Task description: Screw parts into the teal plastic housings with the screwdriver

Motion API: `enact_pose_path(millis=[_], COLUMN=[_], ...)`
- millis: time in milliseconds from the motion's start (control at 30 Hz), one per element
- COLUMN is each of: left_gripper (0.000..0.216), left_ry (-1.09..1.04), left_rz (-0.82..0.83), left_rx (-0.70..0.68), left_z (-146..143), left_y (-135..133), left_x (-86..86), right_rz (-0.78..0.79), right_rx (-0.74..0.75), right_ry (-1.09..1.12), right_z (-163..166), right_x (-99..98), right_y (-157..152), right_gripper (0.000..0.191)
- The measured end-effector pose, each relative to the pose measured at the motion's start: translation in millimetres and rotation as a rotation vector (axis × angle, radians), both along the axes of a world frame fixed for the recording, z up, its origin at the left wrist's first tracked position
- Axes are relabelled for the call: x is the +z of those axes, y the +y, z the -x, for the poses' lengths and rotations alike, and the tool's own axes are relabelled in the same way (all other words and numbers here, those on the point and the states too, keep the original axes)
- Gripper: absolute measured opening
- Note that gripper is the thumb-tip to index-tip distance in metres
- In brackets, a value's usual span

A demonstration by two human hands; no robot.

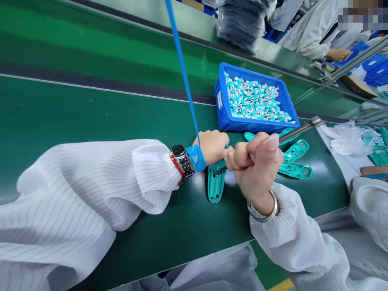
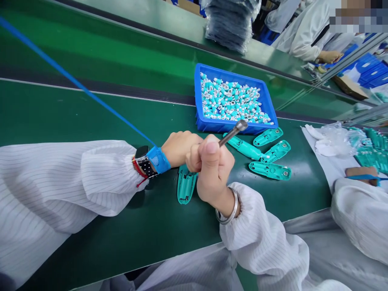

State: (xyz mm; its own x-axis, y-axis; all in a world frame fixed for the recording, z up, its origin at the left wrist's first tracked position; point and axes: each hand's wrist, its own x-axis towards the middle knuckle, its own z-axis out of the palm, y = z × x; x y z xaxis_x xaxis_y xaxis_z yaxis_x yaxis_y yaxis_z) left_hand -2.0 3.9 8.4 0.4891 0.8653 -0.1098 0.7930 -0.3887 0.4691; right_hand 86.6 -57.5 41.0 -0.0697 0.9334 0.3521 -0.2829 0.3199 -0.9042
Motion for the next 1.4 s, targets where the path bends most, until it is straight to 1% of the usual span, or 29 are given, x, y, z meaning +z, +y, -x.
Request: enact_pose_path(millis=[100,200,300,400,467,533,700,833,1167,1400], left_gripper=[0.037,0.038,0.039,0.037,0.038,0.038,0.039,0.039,0.038,0.037], left_ry=[-0.013,0.027,0.070,0.059,0.042,0.025,-0.001,0.004,0.015,0.014], left_rz=[0.005,-0.002,-0.050,-0.114,-0.137,-0.140,-0.150,-0.150,-0.141,-0.111], left_rx=[-0.005,0.005,-0.001,0.027,0.034,0.031,0.044,0.047,0.055,0.070], left_z=[0.4,1.8,2.9,2.7,2.2,1.7,1.2,0.8,3.3,3.9], left_y=[1.0,1.6,1.9,1.7,1.2,0.9,2.0,2.2,3.5,4.2], left_x=[-0.1,1.2,0.6,-2.1,-3.7,-4.7,-6.0,-7.1,-7.5,-6.3], right_rz=[-0.087,-0.187,-0.157,-0.106,-0.088,-0.056,-0.010,-0.010,-0.043,-0.093], right_rx=[0.008,0.049,0.062,-0.013,-0.072,-0.096,-0.068,-0.096,-0.044,0.016], right_ry=[-0.074,-0.095,0.000,0.122,0.136,0.115,0.089,0.082,0.125,0.065], right_z=[2.5,5.4,2.6,-7.0,-13.1,-15.8,-13.5,-12.5,-8.1,-5.8], right_x=[-9.4,-15.4,-11.3,-0.9,3.6,3.8,-1.7,-0.4,-6.0,-6.7], right_y=[-1.4,-0.8,2.8,6.6,8.2,9.1,8.7,7.6,9.0,6.6], right_gripper=[0.038,0.035,0.036,0.041,0.043,0.043,0.043,0.044,0.042,0.042])
